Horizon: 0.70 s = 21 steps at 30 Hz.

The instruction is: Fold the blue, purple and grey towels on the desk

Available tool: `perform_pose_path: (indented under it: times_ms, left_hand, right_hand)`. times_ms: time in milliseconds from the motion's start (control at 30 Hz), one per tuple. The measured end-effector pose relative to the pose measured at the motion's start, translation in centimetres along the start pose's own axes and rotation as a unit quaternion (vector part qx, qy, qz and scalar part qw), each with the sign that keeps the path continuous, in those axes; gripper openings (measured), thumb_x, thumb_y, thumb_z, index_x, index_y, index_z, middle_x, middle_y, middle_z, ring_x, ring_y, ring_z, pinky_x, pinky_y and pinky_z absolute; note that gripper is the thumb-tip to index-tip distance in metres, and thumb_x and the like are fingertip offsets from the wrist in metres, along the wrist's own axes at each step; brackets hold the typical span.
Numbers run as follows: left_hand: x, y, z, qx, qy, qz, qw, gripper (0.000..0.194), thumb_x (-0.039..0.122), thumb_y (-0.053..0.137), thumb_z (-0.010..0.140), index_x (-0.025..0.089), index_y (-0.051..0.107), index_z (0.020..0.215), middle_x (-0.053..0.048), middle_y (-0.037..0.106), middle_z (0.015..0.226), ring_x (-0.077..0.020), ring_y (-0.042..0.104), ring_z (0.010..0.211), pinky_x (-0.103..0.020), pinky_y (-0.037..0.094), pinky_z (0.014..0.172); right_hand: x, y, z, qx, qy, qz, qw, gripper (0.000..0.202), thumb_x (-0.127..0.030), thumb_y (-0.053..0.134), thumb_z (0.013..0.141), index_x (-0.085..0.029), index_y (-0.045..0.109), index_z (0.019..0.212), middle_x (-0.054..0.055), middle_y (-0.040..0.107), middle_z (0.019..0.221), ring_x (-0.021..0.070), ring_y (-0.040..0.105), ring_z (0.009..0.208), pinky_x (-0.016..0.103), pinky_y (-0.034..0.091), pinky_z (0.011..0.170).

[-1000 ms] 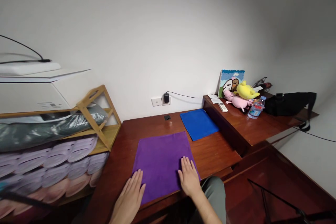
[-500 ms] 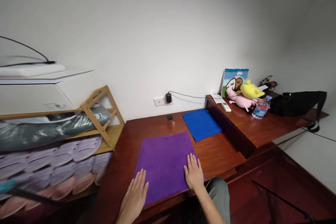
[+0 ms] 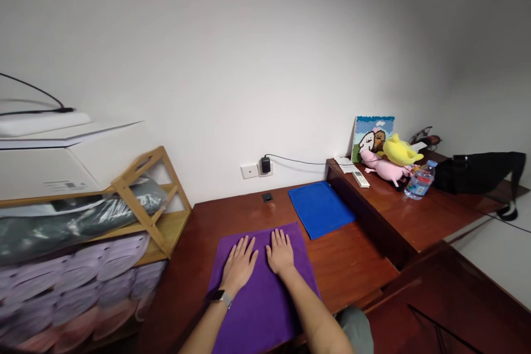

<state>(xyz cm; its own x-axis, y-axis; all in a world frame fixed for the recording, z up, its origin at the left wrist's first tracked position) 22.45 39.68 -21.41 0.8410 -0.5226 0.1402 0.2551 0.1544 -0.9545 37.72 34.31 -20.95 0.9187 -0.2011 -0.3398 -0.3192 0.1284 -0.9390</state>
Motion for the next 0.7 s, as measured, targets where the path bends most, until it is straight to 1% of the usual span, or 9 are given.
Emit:
perform_pose_path:
  times_ms: [67,167,267,367,467,533,600,667,700]
  left_hand:
    - [-2.0,1.2,0.5,-0.012,-0.047,0.014,0.999,0.067,0.050,0.036,0.105,0.016,0.051,0.160,-0.017,0.047,0.168,-0.0329,0.044,0.157,-0.056,0.033,0.130]
    - [-5.4,2.2,-0.1,-0.022,-0.100,0.035,0.994,0.075,0.054,0.034,0.104,0.011,0.042,0.165,-0.017,0.039,0.173,-0.0324,0.036,0.162,-0.053,0.024,0.134]
    - [-7.8,2.3,-0.7,-0.028,-0.122,0.037,0.991,0.079,0.056,0.031,0.104,0.007,0.038,0.165,-0.018,0.035,0.175,-0.0326,0.032,0.163,-0.052,0.022,0.135]
    - [-9.6,1.6,-1.1,-0.020,-0.149,0.036,0.988,0.076,0.051,0.029,0.104,0.004,0.043,0.162,-0.022,0.040,0.171,-0.0349,0.037,0.161,-0.056,0.025,0.133]
    - [-9.5,0.9,-0.9,-0.003,-0.132,0.034,0.991,0.072,0.046,0.029,0.104,0.004,0.047,0.160,-0.021,0.044,0.169,-0.0318,0.037,0.161,-0.052,0.024,0.134]
    - [-7.2,0.9,-0.1,0.003,-0.066,0.011,0.998,0.070,0.044,0.027,0.105,0.007,0.047,0.161,-0.017,0.042,0.171,-0.0279,0.034,0.163,-0.048,0.022,0.135]
    - [-4.4,1.4,1.0,-0.003,0.004,-0.018,1.000,0.067,0.043,0.027,0.106,0.011,0.046,0.162,-0.013,0.040,0.173,-0.0251,0.033,0.163,-0.046,0.022,0.136]
    - [-2.7,2.3,2.2,-0.017,0.032,-0.031,0.999,0.064,0.040,0.030,0.106,0.015,0.048,0.162,-0.010,0.044,0.171,-0.0241,0.036,0.162,-0.046,0.024,0.135]
    - [-2.6,2.7,2.7,-0.021,0.029,-0.031,0.999,0.063,0.040,0.032,0.105,0.017,0.050,0.161,-0.010,0.046,0.170,-0.0246,0.038,0.161,-0.046,0.026,0.134]
  right_hand:
    - [1.1,1.1,1.0,-0.016,0.004,-0.003,1.000,0.067,-0.045,0.027,0.112,-0.012,0.033,0.170,0.010,0.026,0.176,0.0258,0.020,0.166,0.046,0.014,0.135]
    - [4.3,1.5,0.8,-0.021,0.031,-0.019,0.999,0.068,-0.045,0.024,0.112,-0.013,0.028,0.172,0.009,0.022,0.178,0.0242,0.017,0.167,0.045,0.009,0.136]
    - [7.0,0.8,0.2,-0.024,0.060,-0.037,0.997,0.066,-0.044,0.022,0.112,-0.016,0.026,0.172,0.007,0.021,0.178,0.0227,0.017,0.167,0.047,0.007,0.135]
    - [7.5,-0.1,0.2,-0.031,0.062,-0.039,0.997,0.066,-0.044,0.023,0.112,-0.017,0.029,0.172,0.008,0.023,0.178,0.0238,0.018,0.167,0.049,0.009,0.135]
    - [5.4,-1.1,0.6,-0.009,0.045,-0.026,0.999,0.066,-0.043,0.026,0.112,-0.013,0.033,0.170,0.010,0.025,0.177,0.0258,0.018,0.166,0.048,0.009,0.135]
    - [2.4,-1.2,1.0,0.008,0.007,-0.005,1.000,0.066,-0.043,0.028,0.112,-0.012,0.034,0.170,0.010,0.026,0.177,0.0253,0.019,0.166,0.046,0.010,0.136]
    - [-1.4,-0.4,1.3,0.004,-0.053,0.019,0.998,0.065,-0.043,0.027,0.112,-0.013,0.035,0.170,0.009,0.028,0.176,0.0241,0.020,0.166,0.044,0.011,0.136]
    - [-4.5,1.0,1.7,-0.016,-0.097,0.039,0.994,0.065,-0.042,0.025,0.113,-0.013,0.035,0.170,0.008,0.031,0.176,0.0230,0.021,0.166,0.043,0.013,0.136]
    - [-5.3,1.8,1.9,-0.029,-0.107,0.044,0.993,0.065,-0.043,0.025,0.113,-0.014,0.035,0.170,0.008,0.031,0.175,0.0228,0.022,0.165,0.043,0.013,0.136]
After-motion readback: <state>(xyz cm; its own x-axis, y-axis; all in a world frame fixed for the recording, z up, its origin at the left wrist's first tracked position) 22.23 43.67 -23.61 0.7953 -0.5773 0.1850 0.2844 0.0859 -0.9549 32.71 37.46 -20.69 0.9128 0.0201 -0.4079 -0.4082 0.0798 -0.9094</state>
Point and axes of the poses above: each hand's wrist, its own z-axis towards the middle knuckle, its own y-axis out of the palm, x = y × z, the point moved 10 cm from there along z, towards the middle knuckle
